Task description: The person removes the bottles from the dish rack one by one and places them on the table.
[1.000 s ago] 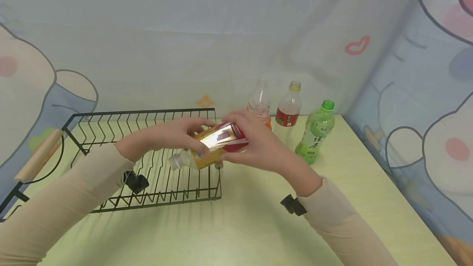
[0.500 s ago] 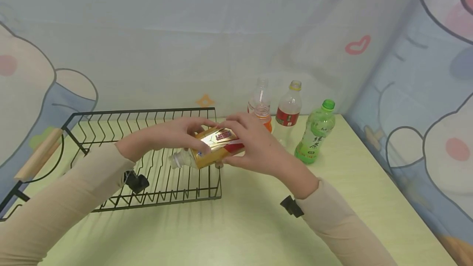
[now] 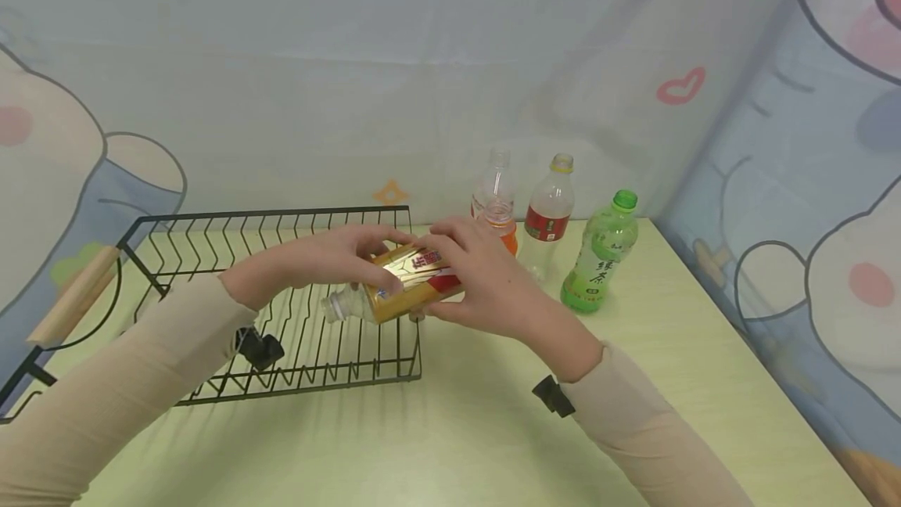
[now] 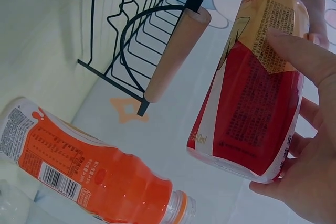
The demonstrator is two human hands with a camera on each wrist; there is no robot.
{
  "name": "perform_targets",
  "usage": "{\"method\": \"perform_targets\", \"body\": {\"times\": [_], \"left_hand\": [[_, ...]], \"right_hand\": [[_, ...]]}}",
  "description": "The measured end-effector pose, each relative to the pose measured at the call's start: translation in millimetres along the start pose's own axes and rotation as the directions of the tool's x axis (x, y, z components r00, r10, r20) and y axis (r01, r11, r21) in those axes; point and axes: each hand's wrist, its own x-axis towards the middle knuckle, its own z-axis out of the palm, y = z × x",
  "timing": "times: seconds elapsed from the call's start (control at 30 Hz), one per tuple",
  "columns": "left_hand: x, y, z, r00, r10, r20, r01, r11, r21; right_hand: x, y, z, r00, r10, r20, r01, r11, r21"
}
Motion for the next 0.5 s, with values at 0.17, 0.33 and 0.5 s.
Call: {"method": "perform_targets", "body": {"times": [0.17, 0.33, 0.5], "left_hand": [[-0.5, -0.1, 0.6, 1.0, 0.003, 0.001, -0.003, 1.0, -0.006], [-0.9, -1.0, 1.5, 1.0, 0.02, 0.005, -0.02, 1.0, -0.022], [0.1, -2.5, 2.5, 0.999, 0.033, 0.019, -0.032, 0.999, -0.037]], "right_hand": [[-0.9, 0.4, 2.2, 1.0, -0.012, -0.006, 0.012, 1.0, -0.005], [-1.3, 0.5, 4.3, 1.0, -0.009, -0.009, 0.009, 1.0, -0.013], [-1.5, 0.4, 6.2, 1.0, -0.004, -0.012, 0.003, 1.0, -0.02]]}}
